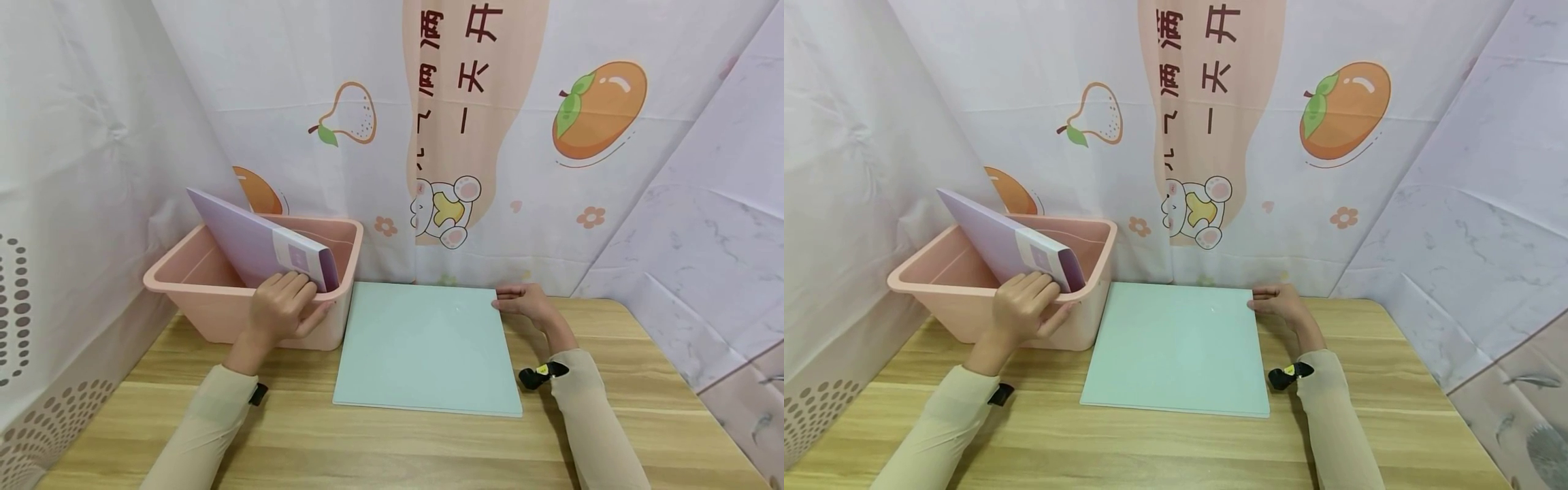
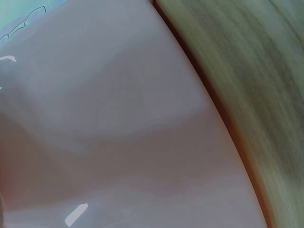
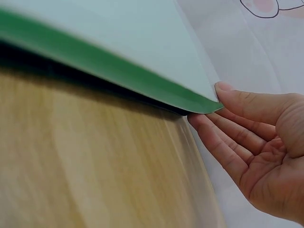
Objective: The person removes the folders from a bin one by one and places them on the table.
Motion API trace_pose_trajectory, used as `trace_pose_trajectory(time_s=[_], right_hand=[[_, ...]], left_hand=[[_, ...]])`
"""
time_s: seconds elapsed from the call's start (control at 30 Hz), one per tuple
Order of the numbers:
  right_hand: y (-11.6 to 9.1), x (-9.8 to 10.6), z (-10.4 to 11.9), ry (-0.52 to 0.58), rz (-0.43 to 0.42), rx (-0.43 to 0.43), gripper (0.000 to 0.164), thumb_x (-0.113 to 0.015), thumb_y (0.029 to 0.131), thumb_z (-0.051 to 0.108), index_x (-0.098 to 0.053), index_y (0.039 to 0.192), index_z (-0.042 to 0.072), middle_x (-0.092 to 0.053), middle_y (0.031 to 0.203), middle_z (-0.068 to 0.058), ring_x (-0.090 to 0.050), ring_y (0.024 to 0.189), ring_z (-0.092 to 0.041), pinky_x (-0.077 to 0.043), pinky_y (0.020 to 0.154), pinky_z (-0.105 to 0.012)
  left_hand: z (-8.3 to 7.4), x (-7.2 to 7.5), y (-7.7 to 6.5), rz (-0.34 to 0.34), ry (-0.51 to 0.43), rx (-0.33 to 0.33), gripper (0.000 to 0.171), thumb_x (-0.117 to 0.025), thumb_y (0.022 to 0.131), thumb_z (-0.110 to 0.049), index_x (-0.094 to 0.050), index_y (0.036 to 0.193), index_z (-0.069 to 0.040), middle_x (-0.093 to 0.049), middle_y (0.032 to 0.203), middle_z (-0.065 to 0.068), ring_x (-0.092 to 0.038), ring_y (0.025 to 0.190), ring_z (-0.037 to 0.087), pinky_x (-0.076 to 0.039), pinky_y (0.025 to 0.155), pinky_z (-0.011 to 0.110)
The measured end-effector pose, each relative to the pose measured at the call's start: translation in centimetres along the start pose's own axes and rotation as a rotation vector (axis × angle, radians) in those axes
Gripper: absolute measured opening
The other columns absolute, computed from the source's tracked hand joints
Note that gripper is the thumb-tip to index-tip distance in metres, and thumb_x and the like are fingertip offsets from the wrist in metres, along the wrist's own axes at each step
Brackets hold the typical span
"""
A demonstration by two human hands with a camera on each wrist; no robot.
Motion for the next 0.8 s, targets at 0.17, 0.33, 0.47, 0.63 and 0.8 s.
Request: trace_pose_trajectory(time_s=[0.17, 0.33, 0.47, 0.63, 0.8], right_hand=[[0.08, 0.04, 0.02, -0.006, 0.000, -0.001, 0.056, -0.071, 0.095, 0.013, -0.051, 0.141, -0.011, -0.056, 0.139, -0.033, -0.068, 0.097, 0.001, -0.058, 0.088, -0.025], [0.22, 0.17, -0.09, -0.044, 0.011, -0.004, 0.054, -0.068, 0.097, 0.012, -0.049, 0.141, -0.014, -0.056, 0.139, -0.033, -0.068, 0.100, -0.003, -0.058, 0.089, -0.027], [0.13, 0.09, 0.03, -0.047, 0.017, -0.009, 0.055, -0.068, 0.097, 0.013, -0.049, 0.142, -0.012, -0.054, 0.142, -0.033, -0.067, 0.103, -0.003, -0.057, 0.088, -0.026], [-0.06, -0.08, 0.19, -0.025, 0.019, -0.009, 0.058, -0.070, 0.096, 0.017, -0.050, 0.143, -0.009, -0.054, 0.143, -0.031, -0.066, 0.101, -0.001, -0.057, 0.088, -0.025], [-0.18, -0.23, 0.27, -0.001, 0.023, -0.007, 0.059, -0.071, 0.095, 0.015, -0.049, 0.143, -0.010, -0.053, 0.143, -0.033, -0.067, 0.098, 0.001, -0.058, 0.090, -0.027]], left_hand=[[0.01, 0.00, 0.11, -0.003, 0.001, -0.001, 0.044, -0.052, 0.098, -0.036, -0.054, 0.068, -0.004, -0.052, 0.060, 0.007, -0.049, 0.050, 0.023, -0.041, 0.045, 0.034], [0.01, 0.00, 0.15, -0.007, 0.001, -0.001, 0.043, -0.052, 0.097, -0.035, -0.055, 0.068, -0.004, -0.052, 0.060, 0.007, -0.049, 0.050, 0.023, -0.041, 0.045, 0.034], [0.01, 0.01, 0.14, -0.008, 0.003, 0.000, 0.043, -0.052, 0.097, -0.035, -0.055, 0.068, -0.004, -0.052, 0.060, 0.007, -0.049, 0.050, 0.023, -0.041, 0.045, 0.033], [-0.01, 0.03, 0.08, -0.006, 0.005, 0.000, 0.044, -0.052, 0.098, -0.036, -0.055, 0.068, -0.004, -0.052, 0.060, 0.007, -0.049, 0.050, 0.022, -0.041, 0.045, 0.033], [-0.07, 0.09, 0.07, -0.007, 0.005, 0.000, 0.043, -0.052, 0.097, -0.036, -0.055, 0.068, -0.004, -0.053, 0.060, 0.008, -0.050, 0.050, 0.023, -0.042, 0.045, 0.033]])
Point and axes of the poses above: each hand's wrist, its own y-axis towards the middle knuckle, its own x-axis out of the back of the hand, z = x × y, the point moved 8 cm from there along y, towards the middle knuckle
